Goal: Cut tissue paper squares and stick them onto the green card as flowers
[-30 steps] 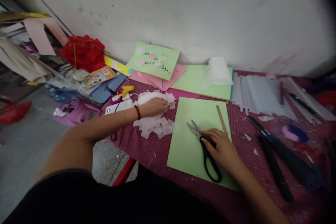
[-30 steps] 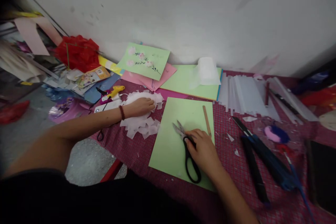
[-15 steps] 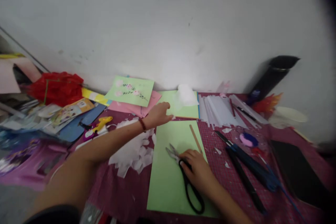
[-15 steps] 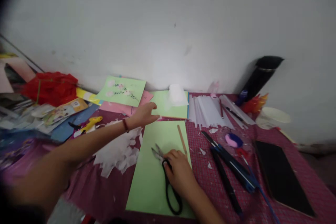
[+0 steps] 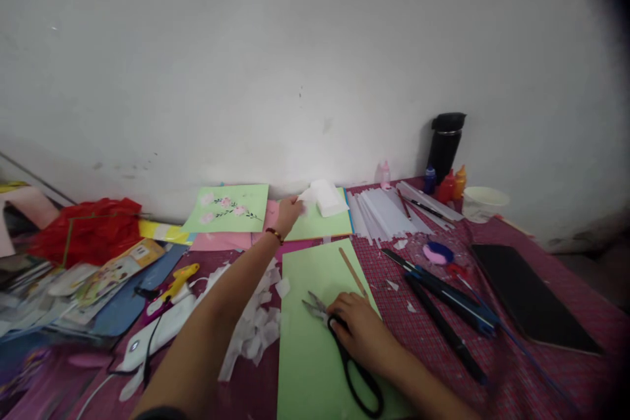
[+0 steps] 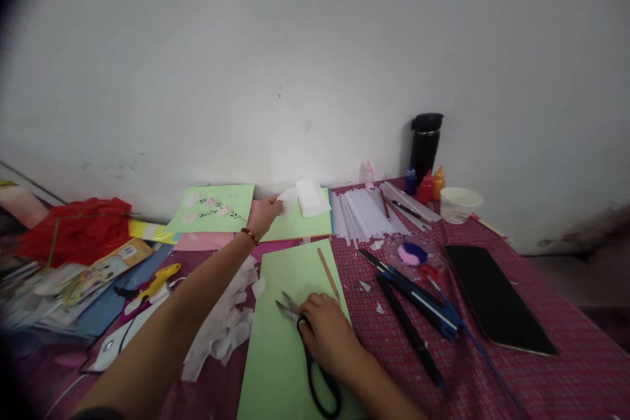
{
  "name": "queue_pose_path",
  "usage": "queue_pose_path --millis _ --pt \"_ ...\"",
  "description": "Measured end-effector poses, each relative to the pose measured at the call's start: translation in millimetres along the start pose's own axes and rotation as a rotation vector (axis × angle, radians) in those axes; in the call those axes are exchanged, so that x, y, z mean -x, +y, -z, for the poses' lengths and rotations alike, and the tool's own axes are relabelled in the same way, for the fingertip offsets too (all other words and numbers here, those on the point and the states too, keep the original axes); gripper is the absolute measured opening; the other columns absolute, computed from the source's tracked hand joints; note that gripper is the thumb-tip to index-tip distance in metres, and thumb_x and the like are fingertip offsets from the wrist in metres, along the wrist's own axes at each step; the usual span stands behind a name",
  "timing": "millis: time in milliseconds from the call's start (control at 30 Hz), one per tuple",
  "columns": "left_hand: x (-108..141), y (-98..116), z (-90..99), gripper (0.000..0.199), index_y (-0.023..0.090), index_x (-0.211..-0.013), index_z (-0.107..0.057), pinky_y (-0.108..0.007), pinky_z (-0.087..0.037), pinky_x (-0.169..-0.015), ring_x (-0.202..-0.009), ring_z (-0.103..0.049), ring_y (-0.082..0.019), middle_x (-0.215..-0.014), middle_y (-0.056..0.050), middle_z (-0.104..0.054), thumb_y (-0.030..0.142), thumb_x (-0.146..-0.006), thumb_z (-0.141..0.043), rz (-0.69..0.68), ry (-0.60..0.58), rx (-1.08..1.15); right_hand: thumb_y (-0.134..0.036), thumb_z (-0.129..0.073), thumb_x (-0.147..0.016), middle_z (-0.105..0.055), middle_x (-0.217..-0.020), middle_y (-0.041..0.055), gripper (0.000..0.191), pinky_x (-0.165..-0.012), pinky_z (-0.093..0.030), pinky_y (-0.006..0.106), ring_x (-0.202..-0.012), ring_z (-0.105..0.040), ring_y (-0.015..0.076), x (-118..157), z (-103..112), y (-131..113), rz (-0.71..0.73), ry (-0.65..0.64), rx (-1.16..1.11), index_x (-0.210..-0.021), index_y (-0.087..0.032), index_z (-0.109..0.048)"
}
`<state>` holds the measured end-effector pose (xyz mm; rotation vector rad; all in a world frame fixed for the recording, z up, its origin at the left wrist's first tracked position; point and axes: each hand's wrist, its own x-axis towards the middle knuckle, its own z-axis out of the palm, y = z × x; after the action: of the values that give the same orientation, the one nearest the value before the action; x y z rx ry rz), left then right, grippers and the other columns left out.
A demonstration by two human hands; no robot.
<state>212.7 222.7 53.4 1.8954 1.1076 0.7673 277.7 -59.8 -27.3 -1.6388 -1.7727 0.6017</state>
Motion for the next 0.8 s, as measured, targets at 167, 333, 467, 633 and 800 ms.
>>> queue_pose_path --millis 167,333,467,633,800 --pt "63 25 34.1 0.02 0.016 -0.074 -0.06 -0.021 -0.04 -0.049 -0.055 -0.045 -0.009 -0.064 0.0 -0.052 0.034 -0.082 -0.06 0.178 -0.113 0.222 -0.016 -0.055 -0.084 -0.07 -0.103 0.0114 0.025 -0.094 -0.048 0.044 -0.1 -0.063 0.0263 -1 -9 12 0.006 0.131 -0.194 -0.105 -0.018 -0.069" --pt "151 27 31.0 0.025 0.016 -0.084 -0.063 -0.023 -0.042 -0.051 -0.056 -0.049 -0.011 -0.069 -0.002 -0.057 0.041 -0.081 -0.063 0.408 -0.337 0.497 -0.045 -0.059 -0.086 -0.067 -0.115 0.0128 0.044 -0.09 -0.053 0.044 -0.103 -0.066 0.0249 -6 -15 19 -0.152 0.179 -0.824 -0.123 -0.022 -0.059" --pt "204 18 18.9 0.029 0.016 -0.1 -0.065 -0.023 -0.044 -0.054 -0.064 -0.055 -0.013 -0.084 -0.006 -0.066 0.04 -0.082 -0.065 0.583 -0.465 0.762 -0.046 -0.079 -0.068 -0.056 -0.136 0.0116 0.077 -0.091 -0.053 0.043 -0.109 -0.064 0.0245 -7 -10 12 -0.192 0.143 -1.15 -0.136 -0.029 -0.047" --pt "238 3 13.1 0.028 0.018 -0.102 -0.065 -0.023 -0.046 -0.054 -0.065 -0.058 -0.013 -0.085 -0.005 -0.067 0.041 -0.089 -0.058 0.721 -0.425 0.915 -0.028 -0.084 -0.06 -0.071 -0.101 0.0018 0.057 -0.08 -0.053 0.032 -0.088 -0.067 0.0176 -5 -5 0 -0.281 0.123 -1.289 -0.113 -0.027 -0.063" --pt "264 -15 14.5 0.022 0.016 -0.096 -0.064 -0.022 -0.05 -0.056 -0.067 -0.058 -0.012 -0.084 -0.004 -0.067 0.032 -0.082 -0.067 0.793 -0.332 0.897 -0.021 -0.083 -0.056 -0.072 -0.085 -0.0039 0.054 -0.061 -0.05 0.023 -0.065 -0.062 0.0118 -1 7 -8 -0.452 0.169 -1.425 -0.107 -0.025 -0.065"
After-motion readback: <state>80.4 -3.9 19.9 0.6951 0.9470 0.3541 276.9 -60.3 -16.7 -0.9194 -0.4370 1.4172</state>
